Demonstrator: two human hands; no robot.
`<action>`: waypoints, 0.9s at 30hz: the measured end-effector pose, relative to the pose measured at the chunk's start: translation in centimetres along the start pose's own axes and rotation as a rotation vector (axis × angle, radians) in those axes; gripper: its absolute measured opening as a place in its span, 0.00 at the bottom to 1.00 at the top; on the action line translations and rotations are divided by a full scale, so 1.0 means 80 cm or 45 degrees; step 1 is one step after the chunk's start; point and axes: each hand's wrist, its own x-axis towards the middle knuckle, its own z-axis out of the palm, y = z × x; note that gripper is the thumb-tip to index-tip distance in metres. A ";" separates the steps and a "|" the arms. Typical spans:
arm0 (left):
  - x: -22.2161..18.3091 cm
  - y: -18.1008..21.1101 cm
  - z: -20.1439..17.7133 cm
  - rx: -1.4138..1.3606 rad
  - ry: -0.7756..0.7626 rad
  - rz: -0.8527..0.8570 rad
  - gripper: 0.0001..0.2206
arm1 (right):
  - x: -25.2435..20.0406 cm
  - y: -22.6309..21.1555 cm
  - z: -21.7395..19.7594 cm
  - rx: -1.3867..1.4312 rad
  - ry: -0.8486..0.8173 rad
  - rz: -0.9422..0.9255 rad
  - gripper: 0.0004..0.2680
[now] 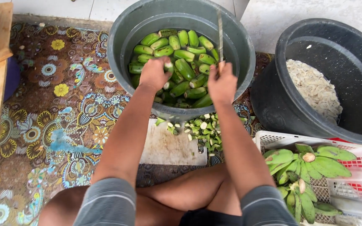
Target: The person slices bananas on a cutting board using a knife, places the sliced pieces into a bucket of water, and removes fresh bananas from a crate to continue the process.
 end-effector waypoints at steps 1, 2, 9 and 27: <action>0.003 -0.001 0.003 0.000 -0.005 0.000 0.14 | 0.003 -0.003 0.000 -0.001 -0.001 0.005 0.07; 0.006 -0.003 0.007 0.008 -0.053 -0.109 0.15 | 0.006 -0.006 0.002 -0.068 -0.023 -0.003 0.09; 0.029 -0.070 0.066 0.567 -0.353 -0.196 0.15 | -0.001 -0.009 -0.003 -0.186 -0.139 0.007 0.10; 0.008 -0.045 0.055 0.746 -0.904 -0.450 0.26 | -0.002 -0.018 -0.010 -0.208 -0.294 0.080 0.11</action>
